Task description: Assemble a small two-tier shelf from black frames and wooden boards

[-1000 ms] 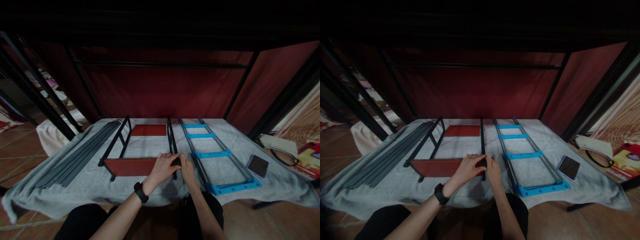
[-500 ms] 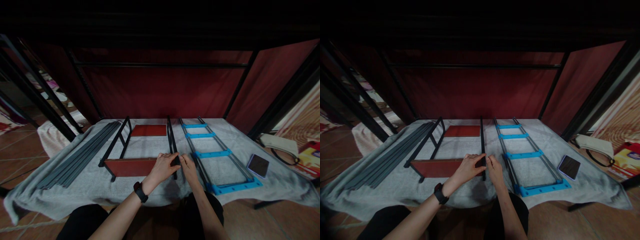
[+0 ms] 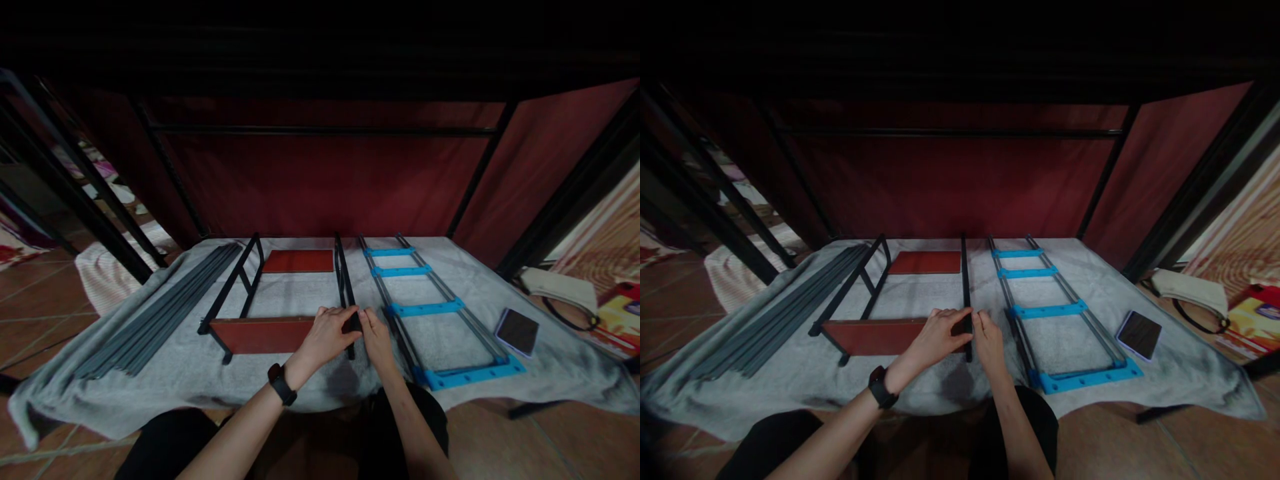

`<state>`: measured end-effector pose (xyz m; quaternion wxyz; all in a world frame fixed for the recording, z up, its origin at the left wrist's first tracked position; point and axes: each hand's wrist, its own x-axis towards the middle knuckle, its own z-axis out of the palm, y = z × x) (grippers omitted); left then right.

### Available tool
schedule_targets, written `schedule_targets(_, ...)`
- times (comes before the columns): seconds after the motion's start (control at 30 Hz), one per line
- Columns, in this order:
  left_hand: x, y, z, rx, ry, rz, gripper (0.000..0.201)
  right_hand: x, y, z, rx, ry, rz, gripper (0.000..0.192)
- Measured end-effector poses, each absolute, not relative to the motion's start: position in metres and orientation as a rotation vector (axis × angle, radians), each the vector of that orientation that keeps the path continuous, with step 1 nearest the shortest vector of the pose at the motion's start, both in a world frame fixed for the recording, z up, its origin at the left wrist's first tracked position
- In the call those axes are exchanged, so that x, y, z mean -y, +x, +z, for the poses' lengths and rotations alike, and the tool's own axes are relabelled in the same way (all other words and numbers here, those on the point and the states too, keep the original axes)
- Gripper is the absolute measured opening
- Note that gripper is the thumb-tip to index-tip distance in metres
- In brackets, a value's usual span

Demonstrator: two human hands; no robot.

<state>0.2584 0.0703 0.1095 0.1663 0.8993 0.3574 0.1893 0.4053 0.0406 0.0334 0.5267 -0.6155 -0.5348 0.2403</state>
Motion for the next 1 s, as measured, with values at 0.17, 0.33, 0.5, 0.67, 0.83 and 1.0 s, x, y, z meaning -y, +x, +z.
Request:
schedule_targets(0.17, -0.0698, 0.2584, 0.1098, -1.026, 2.547, 0.558, 0.051, -0.0365, 0.4069, 0.0277, 1.165, -1.429, 0.658, 0.043)
schedule_targets(0.33, -0.0710, 0.2579, 0.1074, -1.001, 2.546, 0.566, 0.052, -0.0365, 0.4093, 0.0309, 1.260, -1.364, 0.591, 0.032)
schedule_targets(0.5, -0.0697, 0.2577, 0.1094, -1.036, 2.540, 0.537, 0.053, -0.0419, 0.4096, 0.0321, 1.252, -1.408, 0.666, 0.043)
schedule_targets(0.67, -0.0682, 0.2577, 0.1111, -1.036, 2.532, 0.516, 0.053, -0.0367, 0.4091, 0.0286, 1.153, -1.356, 0.671, 0.040)
schedule_targets(0.83, -0.0692, 0.2580, 0.1096, -1.022, 2.540, 0.553, 0.053, -0.0387, 0.4112, 0.0350, 1.306, -1.421, 0.552, 0.034)
schedule_targets(1.0, -0.0680, 0.2579, 0.1109, -1.040, 2.550, 0.514, 0.054, -0.0402, 0.4079, 0.0345, 1.254, -1.464, 0.571, 0.042)
